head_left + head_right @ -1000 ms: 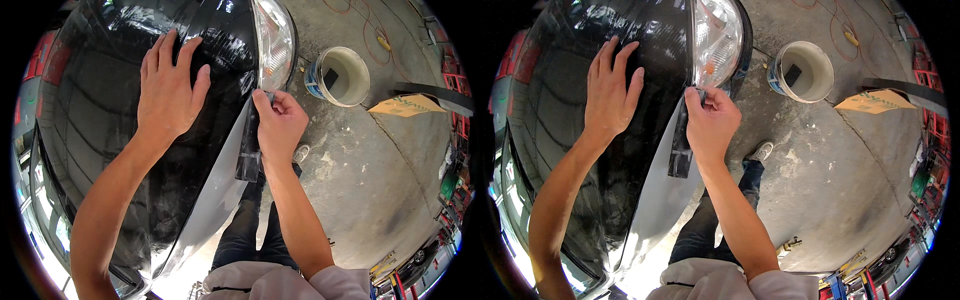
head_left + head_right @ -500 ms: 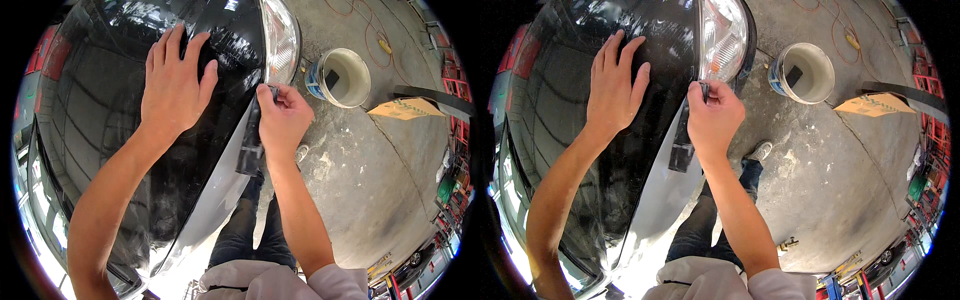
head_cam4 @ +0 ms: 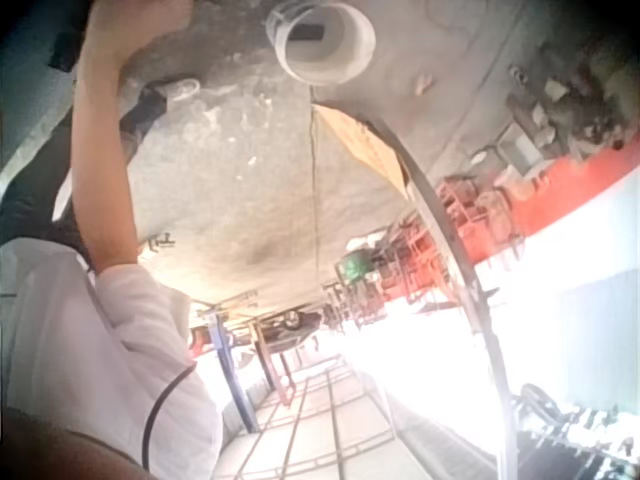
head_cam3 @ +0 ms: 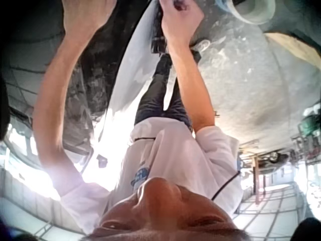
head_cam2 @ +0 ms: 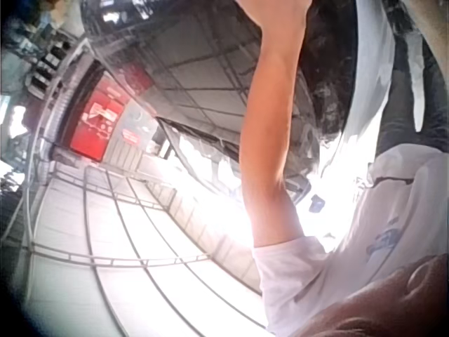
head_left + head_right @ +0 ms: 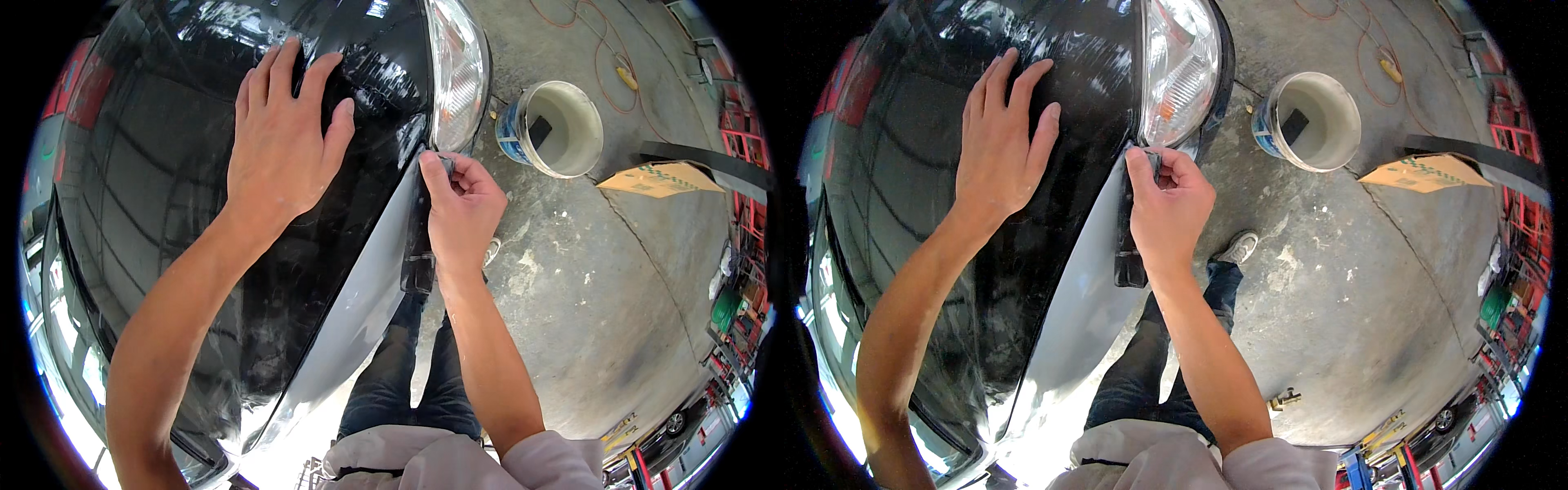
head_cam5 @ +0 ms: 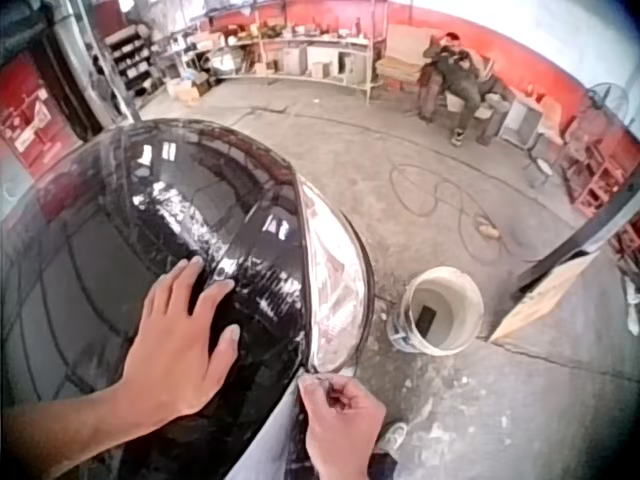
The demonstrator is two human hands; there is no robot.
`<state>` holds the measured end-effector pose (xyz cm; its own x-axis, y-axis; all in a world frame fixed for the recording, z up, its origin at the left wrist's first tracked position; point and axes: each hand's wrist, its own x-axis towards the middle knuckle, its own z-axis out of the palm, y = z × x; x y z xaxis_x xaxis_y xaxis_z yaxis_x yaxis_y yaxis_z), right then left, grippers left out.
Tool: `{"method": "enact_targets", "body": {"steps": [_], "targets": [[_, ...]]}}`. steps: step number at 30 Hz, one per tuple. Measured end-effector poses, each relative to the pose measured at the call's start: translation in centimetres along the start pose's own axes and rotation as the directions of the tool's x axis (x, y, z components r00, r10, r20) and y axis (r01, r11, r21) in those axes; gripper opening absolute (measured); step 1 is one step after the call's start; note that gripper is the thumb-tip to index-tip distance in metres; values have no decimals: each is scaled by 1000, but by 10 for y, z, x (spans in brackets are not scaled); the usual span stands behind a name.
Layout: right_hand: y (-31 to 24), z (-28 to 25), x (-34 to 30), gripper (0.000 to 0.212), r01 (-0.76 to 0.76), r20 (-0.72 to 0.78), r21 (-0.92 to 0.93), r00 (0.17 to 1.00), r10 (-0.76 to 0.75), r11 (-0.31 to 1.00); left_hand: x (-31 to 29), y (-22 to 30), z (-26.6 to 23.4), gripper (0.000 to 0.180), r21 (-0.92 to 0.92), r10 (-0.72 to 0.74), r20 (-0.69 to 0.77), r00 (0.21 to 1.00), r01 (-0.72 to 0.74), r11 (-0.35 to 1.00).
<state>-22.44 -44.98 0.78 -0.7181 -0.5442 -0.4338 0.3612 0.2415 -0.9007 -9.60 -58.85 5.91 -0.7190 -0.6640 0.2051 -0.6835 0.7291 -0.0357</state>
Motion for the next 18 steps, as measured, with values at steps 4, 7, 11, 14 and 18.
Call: {"method": "enact_targets", "body": {"steps": [4, 7, 11, 14, 18], "targets": [[-9, 13, 3, 17, 29, -75, -22, 997, -31, 999, -2, -2, 1, 47, 10, 20, 10, 1000, -20, 1000], [-7, 12, 1, 17, 46, -80, 24, 996, -44, 999, 2, -2, 1, 48, 2, 10, 7, 1000, -10, 1000], [-12, 15, 6, 17, 54, -84, 3, 995, -54, 999, -2, -1, 2, 48, 18, 15, -13, 1000, -15, 1000], [-6, 11, -2, 17, 70, -80, -2, 994, -70, 998, -2, -1, 2, 48, 31, 27, -37, 999, -25, 999], [-9, 11, 6, 15, 66, -36, 56, 997, -64, 996, 0, -3, 4, 48, 31, 35, -54, 998, -33, 999]]}}
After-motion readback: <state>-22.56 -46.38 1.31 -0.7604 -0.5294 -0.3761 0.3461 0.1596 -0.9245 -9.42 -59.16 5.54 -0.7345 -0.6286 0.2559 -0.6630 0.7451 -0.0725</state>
